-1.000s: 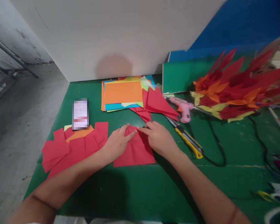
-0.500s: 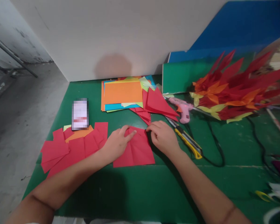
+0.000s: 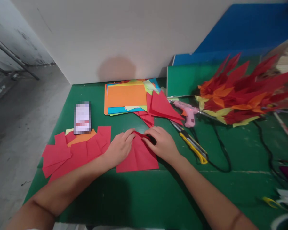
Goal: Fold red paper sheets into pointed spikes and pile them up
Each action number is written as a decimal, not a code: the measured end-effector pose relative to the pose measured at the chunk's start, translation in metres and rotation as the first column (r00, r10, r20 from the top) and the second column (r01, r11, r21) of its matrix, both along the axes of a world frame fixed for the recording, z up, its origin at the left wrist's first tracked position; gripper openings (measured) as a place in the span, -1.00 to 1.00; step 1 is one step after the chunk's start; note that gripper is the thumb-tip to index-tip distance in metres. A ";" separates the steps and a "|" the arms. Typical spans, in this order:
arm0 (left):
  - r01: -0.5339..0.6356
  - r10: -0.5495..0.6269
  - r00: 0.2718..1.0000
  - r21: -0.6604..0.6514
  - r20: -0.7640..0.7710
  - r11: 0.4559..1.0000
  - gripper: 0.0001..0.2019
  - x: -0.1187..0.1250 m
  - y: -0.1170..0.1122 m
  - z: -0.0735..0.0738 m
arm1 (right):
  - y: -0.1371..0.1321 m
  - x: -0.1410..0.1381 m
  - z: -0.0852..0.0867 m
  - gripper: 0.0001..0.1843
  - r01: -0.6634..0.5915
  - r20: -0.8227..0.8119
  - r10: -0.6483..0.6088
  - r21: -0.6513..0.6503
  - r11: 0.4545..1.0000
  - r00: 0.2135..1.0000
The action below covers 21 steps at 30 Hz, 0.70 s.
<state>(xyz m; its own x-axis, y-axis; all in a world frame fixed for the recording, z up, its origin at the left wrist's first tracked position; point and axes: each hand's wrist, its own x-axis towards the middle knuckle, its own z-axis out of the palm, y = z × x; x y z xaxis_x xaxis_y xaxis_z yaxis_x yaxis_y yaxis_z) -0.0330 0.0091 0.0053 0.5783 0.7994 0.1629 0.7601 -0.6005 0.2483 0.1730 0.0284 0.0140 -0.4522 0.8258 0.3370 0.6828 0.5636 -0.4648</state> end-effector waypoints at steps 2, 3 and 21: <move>-0.012 0.013 0.998 -0.016 0.063 1.000 -0.69 0.000 0.000 0.001 | -0.001 -0.001 0.000 -0.83 -0.067 -0.012 0.067 -0.001 0.998 0.998; -0.014 0.016 0.996 -0.027 0.082 1.000 -0.69 0.000 0.000 0.001 | -0.001 -0.001 0.000 -0.79 -0.096 -0.006 0.096 0.001 0.995 0.995; -0.003 0.001 0.998 -0.033 -0.068 0.999 -0.63 -0.002 -0.001 0.002 | -0.001 -0.002 -0.007 -0.71 -0.216 0.097 0.217 -0.021 0.976 0.971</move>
